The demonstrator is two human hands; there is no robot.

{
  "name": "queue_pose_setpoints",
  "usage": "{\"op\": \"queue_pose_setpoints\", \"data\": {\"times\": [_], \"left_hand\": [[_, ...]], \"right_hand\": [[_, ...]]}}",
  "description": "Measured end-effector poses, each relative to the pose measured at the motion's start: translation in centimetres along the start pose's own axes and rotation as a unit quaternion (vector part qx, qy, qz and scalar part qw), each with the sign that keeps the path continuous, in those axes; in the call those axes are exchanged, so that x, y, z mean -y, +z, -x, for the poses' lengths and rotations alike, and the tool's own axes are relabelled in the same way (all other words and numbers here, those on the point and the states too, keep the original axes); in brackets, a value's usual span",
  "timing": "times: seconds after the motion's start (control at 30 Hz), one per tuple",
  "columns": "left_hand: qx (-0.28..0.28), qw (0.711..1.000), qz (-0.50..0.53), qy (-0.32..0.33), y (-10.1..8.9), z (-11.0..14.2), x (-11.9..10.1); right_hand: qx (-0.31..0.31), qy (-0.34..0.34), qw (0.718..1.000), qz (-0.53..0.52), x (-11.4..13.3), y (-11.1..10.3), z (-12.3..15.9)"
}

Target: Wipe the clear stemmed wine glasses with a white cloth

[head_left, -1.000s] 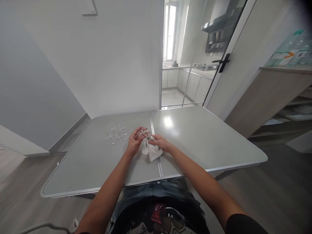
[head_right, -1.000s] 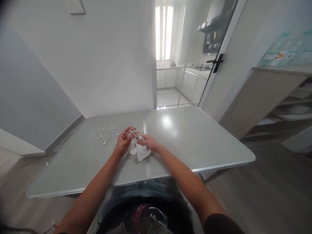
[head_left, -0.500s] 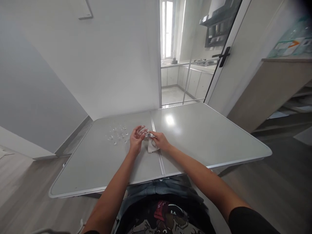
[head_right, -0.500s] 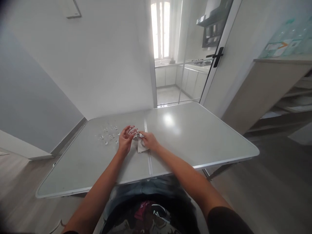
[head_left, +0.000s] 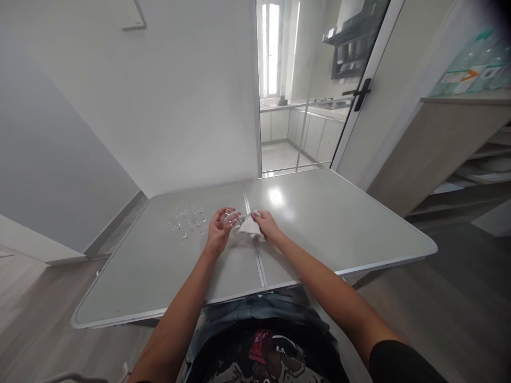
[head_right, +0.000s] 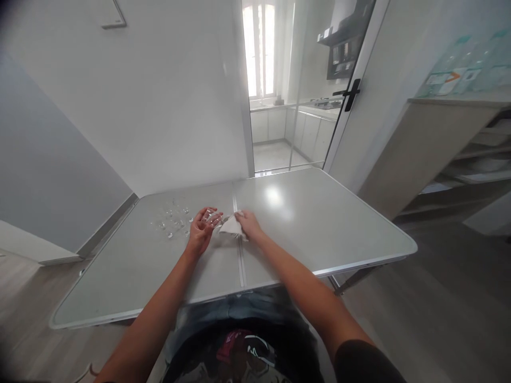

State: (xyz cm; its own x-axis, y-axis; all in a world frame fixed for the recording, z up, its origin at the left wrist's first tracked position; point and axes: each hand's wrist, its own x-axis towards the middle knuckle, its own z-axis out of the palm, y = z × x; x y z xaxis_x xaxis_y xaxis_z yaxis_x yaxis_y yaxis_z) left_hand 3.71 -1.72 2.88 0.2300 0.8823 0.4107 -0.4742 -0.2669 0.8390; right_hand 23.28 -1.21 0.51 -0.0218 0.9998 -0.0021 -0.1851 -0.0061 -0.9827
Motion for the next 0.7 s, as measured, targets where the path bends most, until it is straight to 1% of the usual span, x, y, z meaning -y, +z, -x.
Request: {"op": "queue_pose_setpoints", "data": {"times": [0.07, 0.1, 0.13, 0.17, 0.2, 0.3, 0.37, 0.43, 0.5, 0.53, 0.63, 0.7], "left_hand": [[-0.031, 0.999, -0.007, 0.024, -0.3, -0.2, 0.2], [-0.05, 0.998, -0.01, 0.039, -0.4, -0.2, 0.3], [-0.068, 0.996, -0.013, 0.054, -0.5, -0.3, 0.4], [-0.083, 0.994, -0.015, 0.069, -0.5, -0.3, 0.6], [-0.095, 0.992, -0.018, 0.081, -0.5, -0.3, 0.7], [-0.111, 0.989, -0.023, 0.097, -0.5, -0.4, 1.1], [-0.121, 0.987, -0.027, 0.099, -0.6, -0.4, 1.3], [-0.134, 0.985, -0.032, 0.1, -0.7, -0.5, 1.4], [-0.139, 0.985, -0.029, 0.101, -0.7, -0.5, 1.3], [-0.136, 0.985, -0.025, 0.1, -0.6, -0.4, 1.3], [-0.104, 0.991, -0.028, 0.077, 0.1, -0.1, 1.3], [-0.075, 0.994, -0.061, 0.048, 0.6, 0.1, 1.5]], "right_hand": [[-0.136, -0.05, 0.989, 0.027, -0.3, 0.1, -0.2], [-0.179, -0.06, 0.982, 0.025, -0.3, 0.1, -0.3], [-0.193, -0.06, 0.979, 0.009, -0.4, 0.2, -0.3], [-0.184, -0.052, 0.981, -0.02, -0.3, 0.4, -0.2], [-0.153, -0.039, 0.986, -0.058, -0.2, 0.7, -0.1], [-0.025, -0.013, 0.987, -0.161, 0.4, 1.6, 0.5], [0.024, -0.026, 0.983, -0.181, 0.9, 2.0, 1.1], [0.055, -0.034, 0.984, -0.169, 1.1, 2.3, 1.5], [0.065, -0.043, 0.988, -0.135, 0.9, 2.4, 1.5], [0.057, -0.051, 0.991, -0.113, 0.7, 2.3, 1.4], [0.013, -0.076, 0.996, -0.047, -0.4, 2.1, 0.7], [-0.004, -0.076, 0.997, -0.008, -1.0, 1.9, 0.2]]}}
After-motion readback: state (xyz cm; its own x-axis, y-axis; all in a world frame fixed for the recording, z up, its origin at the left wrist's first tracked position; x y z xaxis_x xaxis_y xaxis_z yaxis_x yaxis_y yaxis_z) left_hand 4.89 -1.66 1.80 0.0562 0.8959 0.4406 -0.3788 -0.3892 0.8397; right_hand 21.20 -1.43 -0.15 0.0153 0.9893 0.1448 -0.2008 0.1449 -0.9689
